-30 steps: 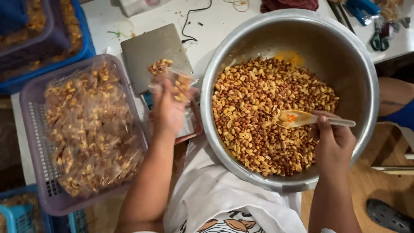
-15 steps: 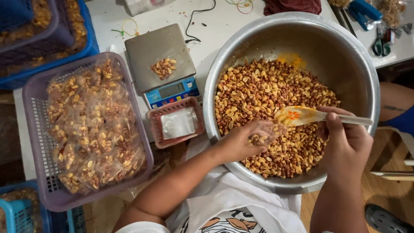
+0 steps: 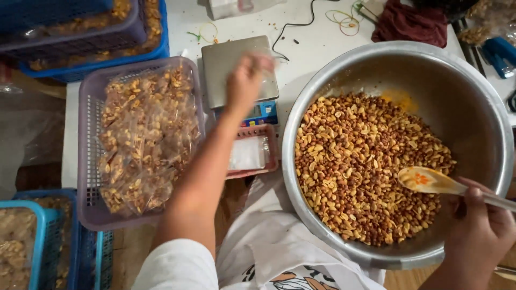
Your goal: Bagging and weighing peanut snacks from a large bowl into individual plastic bags at a packaging station.
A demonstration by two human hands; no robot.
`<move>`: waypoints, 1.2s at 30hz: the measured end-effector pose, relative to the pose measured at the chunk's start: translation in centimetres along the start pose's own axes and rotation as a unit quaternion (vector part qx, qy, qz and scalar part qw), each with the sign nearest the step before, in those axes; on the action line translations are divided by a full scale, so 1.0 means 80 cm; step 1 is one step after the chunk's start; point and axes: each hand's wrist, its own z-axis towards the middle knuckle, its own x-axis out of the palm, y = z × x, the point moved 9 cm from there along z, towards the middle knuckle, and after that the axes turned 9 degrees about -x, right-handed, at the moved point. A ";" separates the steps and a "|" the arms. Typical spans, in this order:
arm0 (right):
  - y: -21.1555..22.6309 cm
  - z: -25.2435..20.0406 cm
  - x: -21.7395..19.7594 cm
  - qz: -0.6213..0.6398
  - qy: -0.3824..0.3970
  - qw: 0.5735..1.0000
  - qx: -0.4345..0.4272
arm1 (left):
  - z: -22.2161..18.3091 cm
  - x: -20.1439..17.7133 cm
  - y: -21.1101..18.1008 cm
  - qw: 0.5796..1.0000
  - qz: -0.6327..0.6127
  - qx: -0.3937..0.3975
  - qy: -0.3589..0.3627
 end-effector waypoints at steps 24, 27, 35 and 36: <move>0.064 -0.004 0.044 -0.069 0.099 0.989 -0.084 | -0.157 0.169 -0.068 0.894 -0.314 0.023 0.318; 0.089 -0.010 0.052 -0.074 0.113 0.986 -0.094 | -0.203 0.231 -0.041 0.899 -0.029 -0.119 0.419; 0.086 -0.004 0.050 0.035 0.095 0.990 -0.093 | -0.211 0.249 -0.010 0.904 -0.056 -0.059 0.420; 0.084 -0.004 0.051 0.040 0.106 0.989 -0.095 | -0.210 0.247 -0.003 0.909 -0.054 -0.061 0.409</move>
